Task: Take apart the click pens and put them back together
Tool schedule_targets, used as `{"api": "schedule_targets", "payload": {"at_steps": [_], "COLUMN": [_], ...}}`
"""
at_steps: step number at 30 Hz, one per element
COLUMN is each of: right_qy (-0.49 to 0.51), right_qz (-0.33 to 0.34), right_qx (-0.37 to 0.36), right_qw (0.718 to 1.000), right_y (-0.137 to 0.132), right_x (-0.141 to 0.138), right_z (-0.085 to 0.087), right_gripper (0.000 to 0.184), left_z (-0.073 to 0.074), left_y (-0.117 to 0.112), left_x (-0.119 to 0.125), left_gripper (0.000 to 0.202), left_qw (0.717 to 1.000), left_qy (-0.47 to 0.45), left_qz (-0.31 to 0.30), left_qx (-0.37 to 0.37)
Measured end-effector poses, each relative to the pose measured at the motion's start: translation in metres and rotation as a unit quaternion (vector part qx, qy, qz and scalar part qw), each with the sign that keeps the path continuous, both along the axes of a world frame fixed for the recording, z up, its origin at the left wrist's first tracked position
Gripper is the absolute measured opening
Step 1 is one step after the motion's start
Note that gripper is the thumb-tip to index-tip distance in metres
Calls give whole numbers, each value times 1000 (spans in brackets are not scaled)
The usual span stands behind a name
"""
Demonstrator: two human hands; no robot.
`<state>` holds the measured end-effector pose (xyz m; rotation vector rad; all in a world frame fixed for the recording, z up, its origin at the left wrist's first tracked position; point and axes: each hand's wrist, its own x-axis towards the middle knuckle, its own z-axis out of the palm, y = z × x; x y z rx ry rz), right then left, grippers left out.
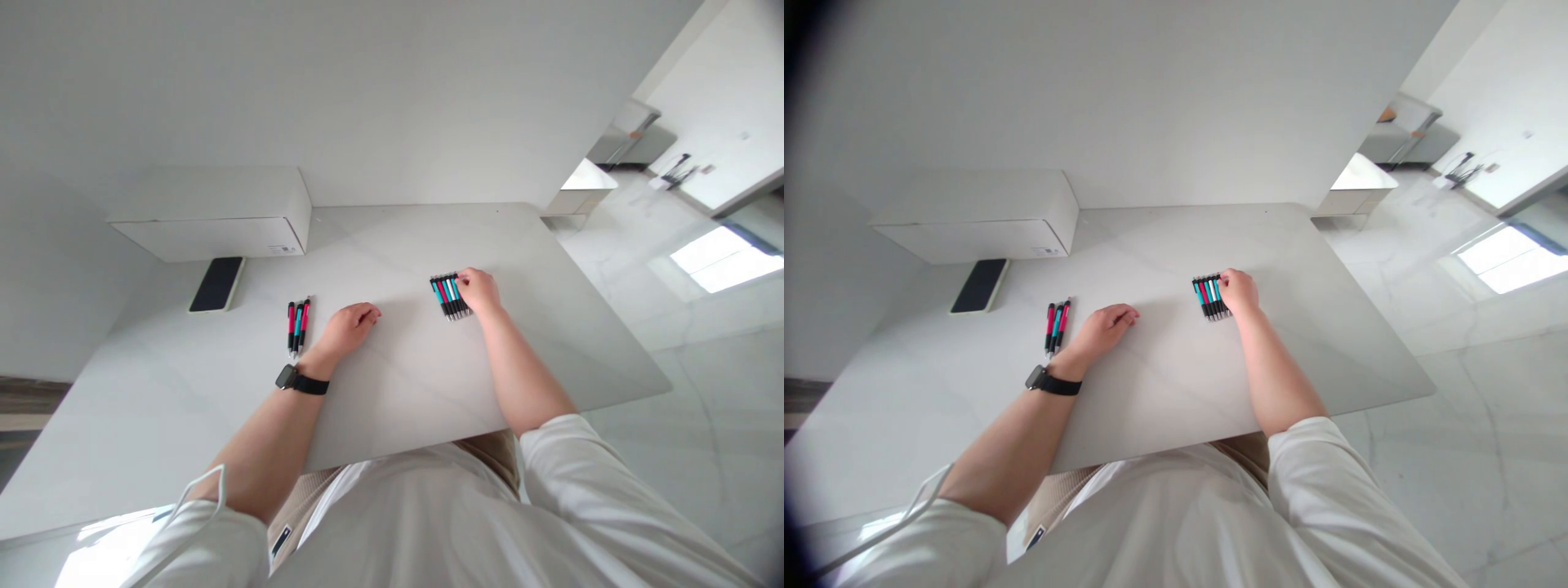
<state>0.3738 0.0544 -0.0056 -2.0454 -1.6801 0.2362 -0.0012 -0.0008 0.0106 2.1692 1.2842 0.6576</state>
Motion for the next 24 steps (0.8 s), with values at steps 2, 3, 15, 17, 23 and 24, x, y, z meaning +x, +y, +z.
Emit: {"api": "schedule_targets", "payload": {"at_steps": [2, 3, 15, 17, 23, 24], "right_qy": [-17, -22, -48, -21, 85, 92], "right_qz": [6, 8, 15, 47, 264, 296], "right_qx": [7, 8, 32, 73, 87, 82], "right_qw": [1000, 1000, 998, 996, 957, 947], "right_y": [-1, -2, -6, -12, -37, -41], "right_x": [-2, -3, -11, -21, -82, -92], "right_z": [1, 2, 15, 20, 24, 22], "right_gripper": [24, 24, 26, 26, 24, 23], "left_z": [0, -1, 1, 3, 0, -2], "left_y": [0, 0, -2, -4, -10, -10], "left_x": [0, 0, 2, 2, 3, 2], "left_gripper": [29, 29, 27, 25, 29, 32], "left_qw": [1000, 1000, 998, 995, 969, 963], "left_qy": [4, 7, -14, 0, 107, 127], "left_qz": [-2, -3, -8, 6, 166, 189], "left_qx": [0, 0, 66, 95, 147, 145]}}
